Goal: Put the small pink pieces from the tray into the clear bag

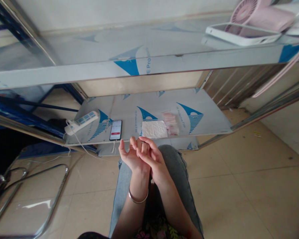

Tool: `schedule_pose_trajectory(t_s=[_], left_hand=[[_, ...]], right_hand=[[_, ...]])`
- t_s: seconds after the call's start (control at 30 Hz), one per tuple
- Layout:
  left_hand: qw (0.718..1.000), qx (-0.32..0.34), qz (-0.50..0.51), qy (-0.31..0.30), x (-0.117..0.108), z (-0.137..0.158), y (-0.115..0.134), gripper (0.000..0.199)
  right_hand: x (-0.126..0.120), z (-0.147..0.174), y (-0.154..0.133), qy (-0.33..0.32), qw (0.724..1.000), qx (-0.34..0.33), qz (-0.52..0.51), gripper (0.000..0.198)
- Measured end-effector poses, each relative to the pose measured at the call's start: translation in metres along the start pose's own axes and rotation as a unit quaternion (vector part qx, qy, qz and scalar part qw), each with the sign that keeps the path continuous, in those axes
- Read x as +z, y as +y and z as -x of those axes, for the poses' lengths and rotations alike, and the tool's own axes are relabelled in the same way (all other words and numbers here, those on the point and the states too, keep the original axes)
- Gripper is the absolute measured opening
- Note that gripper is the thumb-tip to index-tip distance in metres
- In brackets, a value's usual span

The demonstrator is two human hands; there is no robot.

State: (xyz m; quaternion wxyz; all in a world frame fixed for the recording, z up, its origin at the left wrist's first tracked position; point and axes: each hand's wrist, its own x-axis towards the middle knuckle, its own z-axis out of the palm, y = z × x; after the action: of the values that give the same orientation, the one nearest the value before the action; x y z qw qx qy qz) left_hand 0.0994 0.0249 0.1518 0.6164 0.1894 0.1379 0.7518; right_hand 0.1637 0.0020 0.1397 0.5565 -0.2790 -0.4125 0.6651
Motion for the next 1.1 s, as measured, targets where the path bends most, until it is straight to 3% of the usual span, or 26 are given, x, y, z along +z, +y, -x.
schedule_pose_trajectory(t_s=[0.3,0.47,0.53,0.67,0.77,0.97,1.1], left_hand=[[0.998,0.022,-0.039,0.035,-0.002,-0.001,-0.001,0.052],[0.998,0.033,-0.042,-0.033,-0.008,-0.002,-0.001,0.050],[0.998,0.035,-0.050,-0.009,-0.005,-0.002,-0.001,0.051],[0.994,0.040,-0.046,0.096,0.007,0.000,-0.003,0.051],[0.990,0.052,-0.062,0.120,0.008,0.001,-0.006,0.049],[0.990,0.068,-0.109,0.049,-0.007,0.001,-0.009,0.052],[0.990,0.061,-0.120,0.032,-0.013,0.001,-0.009,0.057]], right_hand=[[0.001,0.001,-0.001,-0.029,0.999,-0.011,-0.037,0.045],[0.001,0.001,-0.001,-0.033,0.997,-0.010,-0.074,0.048],[0.001,0.001,-0.002,-0.025,0.997,-0.009,-0.075,0.049],[0.001,0.000,0.000,0.026,0.998,0.006,-0.058,0.042],[0.003,-0.001,0.004,0.071,0.995,0.025,-0.063,0.037],[0.005,-0.005,0.008,0.118,0.991,0.023,-0.063,0.034],[0.002,-0.005,0.010,0.109,0.993,0.014,-0.045,0.038]])
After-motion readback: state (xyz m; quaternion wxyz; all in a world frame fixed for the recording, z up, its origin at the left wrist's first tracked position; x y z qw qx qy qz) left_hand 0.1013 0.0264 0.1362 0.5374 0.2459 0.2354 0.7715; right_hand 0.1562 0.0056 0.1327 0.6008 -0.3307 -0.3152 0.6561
